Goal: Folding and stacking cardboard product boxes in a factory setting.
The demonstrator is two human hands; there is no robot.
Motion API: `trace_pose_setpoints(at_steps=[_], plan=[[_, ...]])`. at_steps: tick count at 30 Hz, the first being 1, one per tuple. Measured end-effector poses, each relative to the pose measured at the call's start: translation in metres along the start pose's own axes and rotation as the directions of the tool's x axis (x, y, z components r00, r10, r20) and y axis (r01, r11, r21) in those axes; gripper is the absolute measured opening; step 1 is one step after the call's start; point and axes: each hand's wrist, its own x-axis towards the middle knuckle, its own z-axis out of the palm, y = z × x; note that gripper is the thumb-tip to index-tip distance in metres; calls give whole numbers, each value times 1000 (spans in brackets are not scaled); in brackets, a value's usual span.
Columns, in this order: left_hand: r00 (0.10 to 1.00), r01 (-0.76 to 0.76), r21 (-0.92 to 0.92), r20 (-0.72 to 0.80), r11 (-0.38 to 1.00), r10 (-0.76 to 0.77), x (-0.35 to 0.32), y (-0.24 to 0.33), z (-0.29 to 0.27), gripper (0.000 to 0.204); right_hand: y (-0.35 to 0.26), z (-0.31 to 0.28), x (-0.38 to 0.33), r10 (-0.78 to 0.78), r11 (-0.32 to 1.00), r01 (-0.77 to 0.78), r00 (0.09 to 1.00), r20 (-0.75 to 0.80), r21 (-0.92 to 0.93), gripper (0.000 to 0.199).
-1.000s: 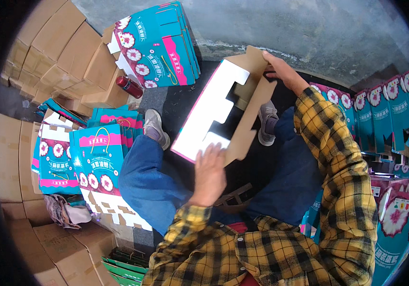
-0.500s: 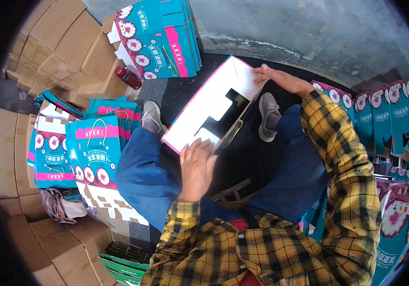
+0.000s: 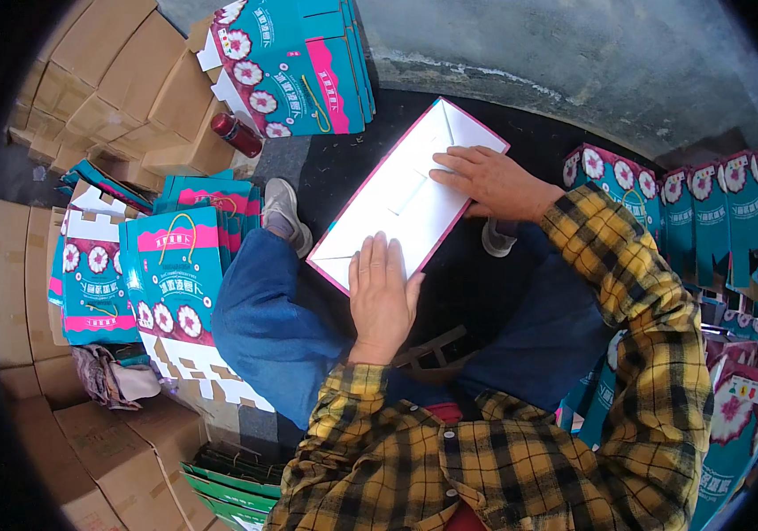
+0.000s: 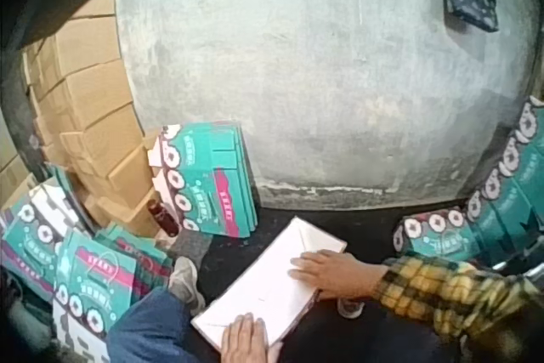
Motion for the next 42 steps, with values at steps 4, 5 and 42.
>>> trace_pose_setpoints(at_steps=[4,5,42], plan=[[999,2,17,36,1000,-2,0,-4,4,57,1,7,3,18,999,-21,997,70,36,61],[999,2,17,39,1000,-2,0,-4,5,57,3,9,2,19,999,-22,997,69,38,61],[583,420,-607,750,-675,-311,-48,-132,41,33,54,-4,-11,200,184,-262,954,225,947,48]])
